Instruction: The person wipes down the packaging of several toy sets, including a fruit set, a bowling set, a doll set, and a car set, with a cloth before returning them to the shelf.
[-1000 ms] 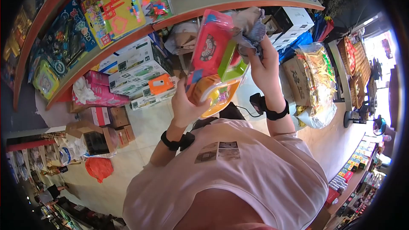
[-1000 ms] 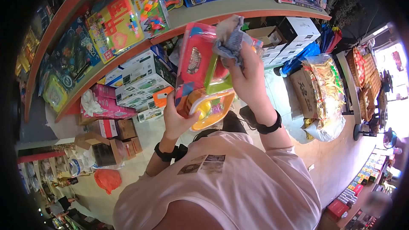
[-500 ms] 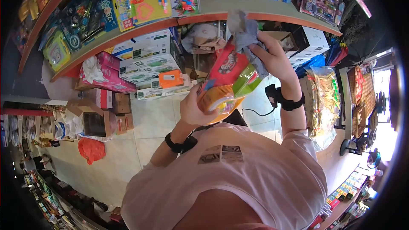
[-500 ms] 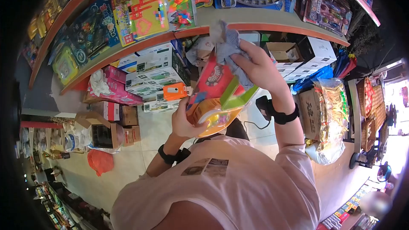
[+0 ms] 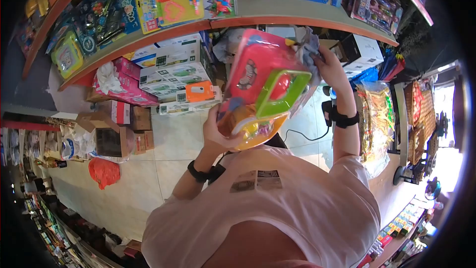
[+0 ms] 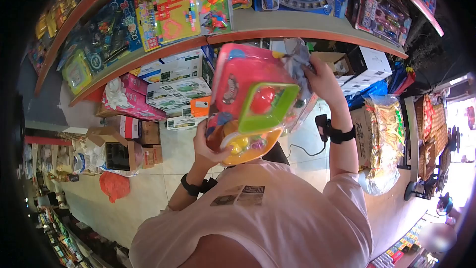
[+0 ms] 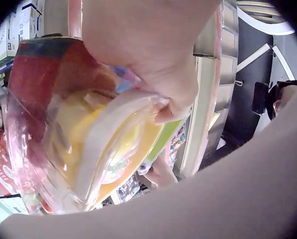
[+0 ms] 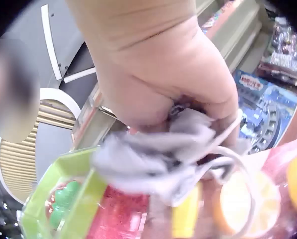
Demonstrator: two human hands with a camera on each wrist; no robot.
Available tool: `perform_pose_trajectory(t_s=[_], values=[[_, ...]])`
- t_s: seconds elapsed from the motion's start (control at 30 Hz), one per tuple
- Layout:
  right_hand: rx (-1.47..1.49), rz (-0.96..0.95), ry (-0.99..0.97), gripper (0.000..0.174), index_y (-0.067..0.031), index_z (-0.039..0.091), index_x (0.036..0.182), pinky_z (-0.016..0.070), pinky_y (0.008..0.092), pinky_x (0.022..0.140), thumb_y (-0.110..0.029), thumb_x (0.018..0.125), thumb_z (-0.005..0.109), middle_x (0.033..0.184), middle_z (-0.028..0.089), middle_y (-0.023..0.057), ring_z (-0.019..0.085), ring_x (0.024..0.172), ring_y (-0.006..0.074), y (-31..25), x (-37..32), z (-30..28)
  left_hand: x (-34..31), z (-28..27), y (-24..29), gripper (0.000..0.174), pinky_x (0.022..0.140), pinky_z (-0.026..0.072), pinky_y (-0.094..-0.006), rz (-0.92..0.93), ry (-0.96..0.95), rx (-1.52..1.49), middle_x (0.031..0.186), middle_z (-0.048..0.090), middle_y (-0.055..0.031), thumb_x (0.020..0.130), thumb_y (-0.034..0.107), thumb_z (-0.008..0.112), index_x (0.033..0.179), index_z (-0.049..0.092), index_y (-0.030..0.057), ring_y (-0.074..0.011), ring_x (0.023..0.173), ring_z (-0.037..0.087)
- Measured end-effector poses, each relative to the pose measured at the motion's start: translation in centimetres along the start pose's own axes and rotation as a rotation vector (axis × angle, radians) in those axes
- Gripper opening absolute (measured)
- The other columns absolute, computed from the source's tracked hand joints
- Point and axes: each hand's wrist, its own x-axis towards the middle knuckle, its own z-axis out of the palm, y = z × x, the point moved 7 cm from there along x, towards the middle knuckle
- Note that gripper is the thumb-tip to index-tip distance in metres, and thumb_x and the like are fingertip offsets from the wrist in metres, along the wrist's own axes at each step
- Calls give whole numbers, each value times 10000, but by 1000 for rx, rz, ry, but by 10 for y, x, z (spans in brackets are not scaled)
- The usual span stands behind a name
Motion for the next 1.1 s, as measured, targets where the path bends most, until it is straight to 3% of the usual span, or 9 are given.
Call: perform_pose_trajectory(t_s=[0.17,0.23,0.47,0.57,0.7,0.8,0.9,1.0,1.1], values=[[368,171,235,163,1,562,1040,437,280,757,-90,910,524,895,611,57,542,848,118,51,-8,-39,3,-4,-17,854,974,420,-349,45,28,-176,1242,449,-105,609,7,755,1336,307,-5,-199,1115,497],[522,143,271,179,1,557,1071,432,261,787,-82,919,513,935,604,38,536,872,104,10,-17,-37,1,-8,-32,863,967,427,-348,15,11,-153,1239,448,-93,616,-4,750,1347,291,9,-193,1098,504],[267,79,20,237,0,542,1085,426,287,799,-164,916,532,938,604,141,558,908,159,-34,-14,-8,3,1,-27,876,941,434,-343,67,-14,-212,1206,484,-104,599,35,774,1339,307,-9,-208,1103,508],[65,137,-173,263,7,529,1178,429,266,841,-104,941,498,1019,595,64,516,911,117,-60,-7,-11,8,8,6,877,948,428,-345,165,-34,-80,1222,490,-136,579,91,797,1313,337,-41,-226,1119,510],[173,80,-208,260,0,530,1151,452,324,766,-122,922,519,890,612,106,564,852,171,-59,2,9,8,12,7,866,946,430,-346,130,-24,47,1204,510,-155,572,119,806,1290,356,-61,-229,1109,519],[-93,-176,37,269,-15,532,1066,456,384,723,-209,880,554,900,609,209,586,843,387,-98,-2,4,7,11,4,854,940,433,-350,119,7,42,1185,520,-153,579,120,805,1284,358,-61,-222,1101,524],[-81,-135,-33,268,-25,532,1084,458,390,740,-188,874,566,911,599,227,549,868,418,-108,-1,4,8,7,4,846,945,429,-349,120,25,-8,1181,518,-151,583,114,803,1280,358,-63,-217,1100,522],[-1,-157,-98,269,-15,533,1106,460,376,754,-146,874,573,925,617,189,591,853,356,-107,2,5,9,4,10,844,965,416,-346,132,25,9,1186,508,-147,589,90,797,1287,346,-61,-213,1109,512],[278,-214,-136,258,-3,530,1134,458,317,793,-104,898,549,986,627,110,597,892,198,-106,3,1,9,1,6,847,985,404,-350,148,23,-13,1209,486,-140,601,50,779,1305,320,-55,-208,1130,492]])
